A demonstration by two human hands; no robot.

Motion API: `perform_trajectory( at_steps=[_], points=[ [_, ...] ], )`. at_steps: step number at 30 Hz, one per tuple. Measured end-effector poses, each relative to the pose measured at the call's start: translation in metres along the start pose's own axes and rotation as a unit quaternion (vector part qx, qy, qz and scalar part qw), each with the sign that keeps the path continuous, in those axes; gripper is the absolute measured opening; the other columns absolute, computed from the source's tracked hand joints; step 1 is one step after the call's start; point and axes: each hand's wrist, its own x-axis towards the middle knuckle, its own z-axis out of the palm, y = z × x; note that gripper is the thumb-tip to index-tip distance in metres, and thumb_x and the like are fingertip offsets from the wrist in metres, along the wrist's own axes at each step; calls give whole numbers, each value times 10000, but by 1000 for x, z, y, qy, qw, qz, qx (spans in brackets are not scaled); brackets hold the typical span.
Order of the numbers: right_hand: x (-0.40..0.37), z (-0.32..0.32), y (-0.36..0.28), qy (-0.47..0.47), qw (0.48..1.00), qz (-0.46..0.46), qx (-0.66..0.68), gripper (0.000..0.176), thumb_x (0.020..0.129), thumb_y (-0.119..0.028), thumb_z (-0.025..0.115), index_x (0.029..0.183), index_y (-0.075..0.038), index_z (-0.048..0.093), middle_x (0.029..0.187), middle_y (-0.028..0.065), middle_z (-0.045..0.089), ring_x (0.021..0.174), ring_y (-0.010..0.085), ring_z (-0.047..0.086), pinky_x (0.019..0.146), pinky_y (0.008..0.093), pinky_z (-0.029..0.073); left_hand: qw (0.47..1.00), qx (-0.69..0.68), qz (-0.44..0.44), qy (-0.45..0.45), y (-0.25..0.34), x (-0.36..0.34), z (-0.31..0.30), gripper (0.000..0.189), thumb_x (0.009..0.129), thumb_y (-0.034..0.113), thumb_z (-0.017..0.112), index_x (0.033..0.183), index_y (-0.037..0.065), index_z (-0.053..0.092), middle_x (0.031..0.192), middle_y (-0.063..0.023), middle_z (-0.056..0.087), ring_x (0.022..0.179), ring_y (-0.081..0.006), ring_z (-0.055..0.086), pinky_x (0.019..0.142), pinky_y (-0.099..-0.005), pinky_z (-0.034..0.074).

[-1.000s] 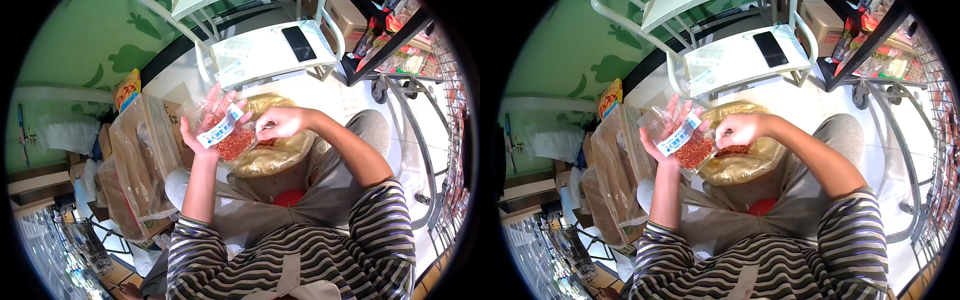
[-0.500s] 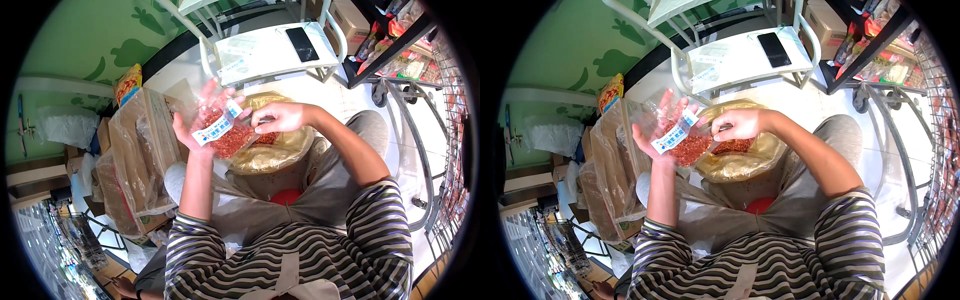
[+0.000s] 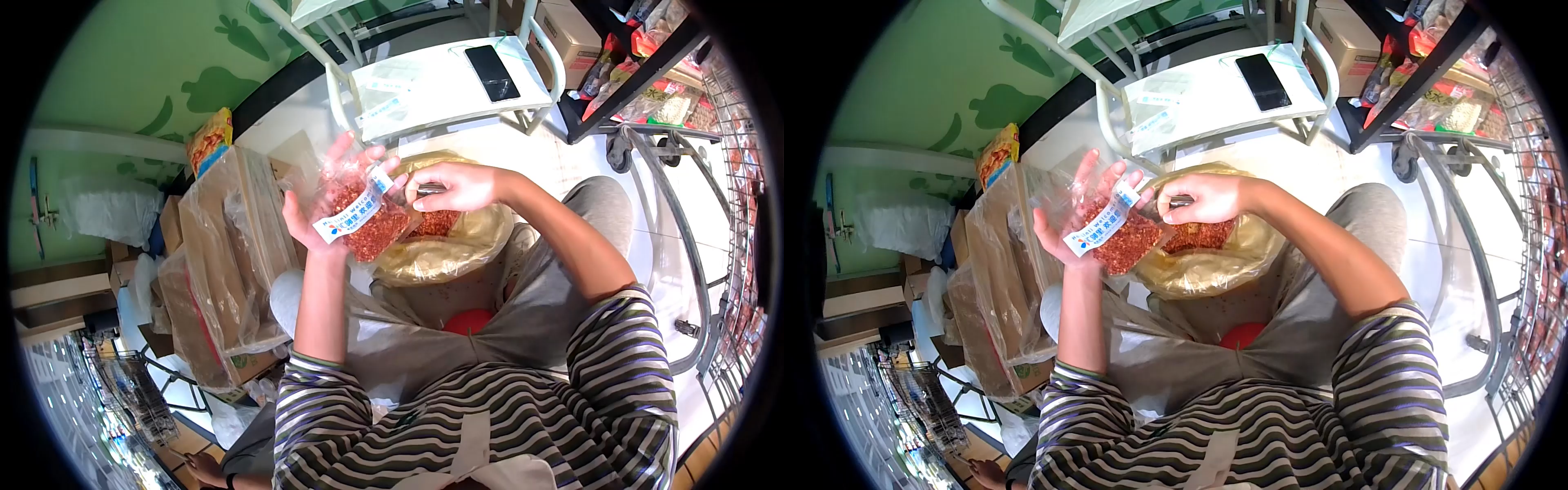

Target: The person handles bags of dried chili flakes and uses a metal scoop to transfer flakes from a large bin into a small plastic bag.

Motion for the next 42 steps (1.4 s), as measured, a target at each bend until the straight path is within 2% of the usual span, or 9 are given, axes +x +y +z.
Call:
perform_trajectory(
  at_steps=[5, 11, 14, 17, 20, 24, 30, 36, 42],
  points=[
    [3, 4, 6, 16, 999, 0, 37, 135, 975, -170, 581, 1029, -51, 615, 955, 21, 623, 834, 136, 565, 799, 306, 463, 997, 73, -14, 7, -9, 1, 1, 1070, 770, 786, 493, 1511, 44, 279, 1440, -263, 412, 1365, -444, 358, 1128, -551, 279],
    [5, 15, 50, 53, 969, 86, 227, 168, 999, -215, 566, 1017, -54, 612, 907, -15, 600, 665, 69, 480, 624, 240, 424, 997, -81, -21, -1, -5, -7, -3, 1043, 799, 758, 474, 1509, 22, 268, 1427, -263, 430, 1351, -449, 372, 1138, -539, 269],
    [1, 4, -19, 1, 988, 93, 122, 164, 995, -209, 573, 998, -52, 623, 907, -12, 603, 682, 69, 491, 636, 241, 429, 996, -89, -9, -19, -3, -7, -3, 1032, 812, 744, 468, 1509, 11, 259, 1431, -274, 424, 1334, -458, 391, 1143, -538, 262],
    [5, 9, 2, 41, 998, -11, 36, 198, 965, -249, 596, 1054, -76, 637, 1001, 42, 656, 975, 154, 569, 858, 289, 459, 1000, 20, 2, 0, -3, -5, 4, 1030, 815, 742, 469, 1508, 9, 256, 1453, -285, 400, 1323, -458, 405, 1138, -538, 274],
    [6, 14, 6, 82, 995, -53, 37, 134, 970, -172, 607, 977, -42, 637, 916, -1, 618, 767, 78, 535, 713, 255, 449, 994, 103, 14, 14, -4, -4, 11, 1028, 818, 744, 467, 1508, 12, 257, 1481, -292, 364, 1319, -448, 415, 1127, -534, 292],
    [6, 19, 38, 114, 941, 86, 306, 135, 956, -161, 624, 987, -32, 649, 935, 27, 651, 854, 119, 577, 835, 291, 461, 993, 115, 10, 6, -4, -9, 15, 1022, 825, 741, 462, 1507, 8, 259, 1484, -280, 364, 1297, -426, 440, 1102, -519, 321],
    [5, 18, -4, 120, 992, -22, 38, 155, 939, -175, 646, 980, -27, 671, 969, 64, 683, 907, 148, 601, 883, 314, 463, 988, 140, 61, 22, -12, -17, 11, 978, 833, 703, 482, 1484, 0, 286, 1372, -237, 464, 1232, -402, 484, 1057, -502, 367],
    [10, 25, 3, 125, 991, -35, 15, 99, 936, -112, 577, 963, -22, 605, 962, 116, 658, 913, 210, 619, 871, 348, 472, 976, 197, 82, 36, -8, -26, 16, 993, 815, 679, 533, 1492, 5, 262, 1318, -210, 492, 1234, -388, 493, 1068, -508, 361],
    [0, 15, 10, 55, 963, 210, -159, 192, 920, -57, 526, 1092, -42, 443, 1016, 184, 587, 922, 323, 599, 843, 410, 470, 917, 370, 89, 121, 7, -39, -1, 1085, 718, 541, 768, 1498, -17, 260, 1256, -127, 527, 1242, -298, 519, 1114, -447, 353]
  ],
)
